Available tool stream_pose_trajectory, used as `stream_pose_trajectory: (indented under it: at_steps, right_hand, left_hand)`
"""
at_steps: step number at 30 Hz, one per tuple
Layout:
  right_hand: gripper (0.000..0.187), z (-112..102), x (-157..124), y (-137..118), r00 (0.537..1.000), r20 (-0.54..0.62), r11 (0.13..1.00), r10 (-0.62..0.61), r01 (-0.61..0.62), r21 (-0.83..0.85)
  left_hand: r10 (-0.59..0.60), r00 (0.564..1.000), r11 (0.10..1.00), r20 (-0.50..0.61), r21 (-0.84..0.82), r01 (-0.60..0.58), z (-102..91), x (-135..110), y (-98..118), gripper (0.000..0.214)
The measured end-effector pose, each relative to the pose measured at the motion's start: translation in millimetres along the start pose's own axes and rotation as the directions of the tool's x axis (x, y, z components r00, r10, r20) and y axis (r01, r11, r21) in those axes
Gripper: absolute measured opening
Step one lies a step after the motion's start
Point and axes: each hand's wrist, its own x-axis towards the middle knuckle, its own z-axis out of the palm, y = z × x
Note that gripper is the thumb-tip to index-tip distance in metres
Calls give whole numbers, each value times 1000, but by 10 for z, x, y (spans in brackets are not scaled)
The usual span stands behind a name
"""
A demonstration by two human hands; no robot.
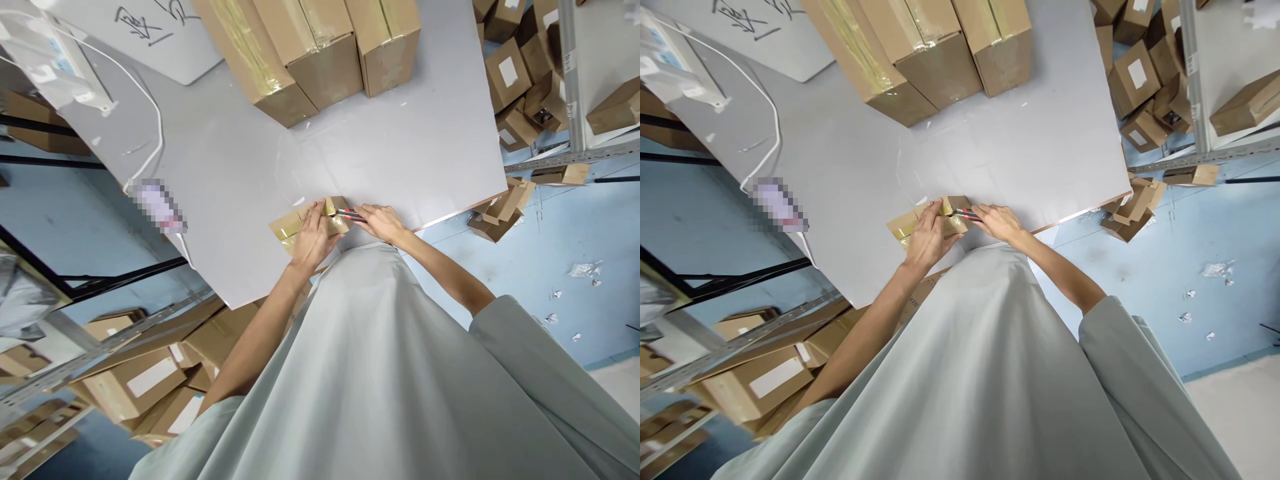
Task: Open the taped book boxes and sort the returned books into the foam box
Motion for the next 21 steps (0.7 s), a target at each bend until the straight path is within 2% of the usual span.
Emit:
stream_pose_trajectory:
  at_steps: [5, 9, 11, 14, 18, 21]
  right_hand:
    - [47, 15, -99, 42, 999, 38, 1000, -4, 3, 17]
    - [47, 135, -275, 74, 998, 55, 999, 5, -8, 44]
    - [46, 248, -383, 56, 998, 48, 996, 39, -43, 79]
    - [45, 440, -520, -5, 986, -34, 972, 162, -154, 176]
    - [44, 618, -574, -95, 900, -147, 858, 410, -326, 397]
    - [42, 656, -496, -174, 851, -98, 691, 516, -345, 636]
  left_hand:
    - [3, 1000, 1000, 15, -25, -3, -8, -38, 68, 54]
    - [8, 1000, 1000, 23, -26, -7, -11, -43, 72, 47]
    - [12, 1000, 999, 20, -34, -12, 5, -29, 56, 43]
    - [14, 1000, 998, -2, -55, -15, 49, -12, 58, 41]
    - [5, 1000, 997, -23, -77, -7, 70, -50, 138, 55]
    - [30, 998, 990, -57, -138, -38, -4, -121, 103, 68]
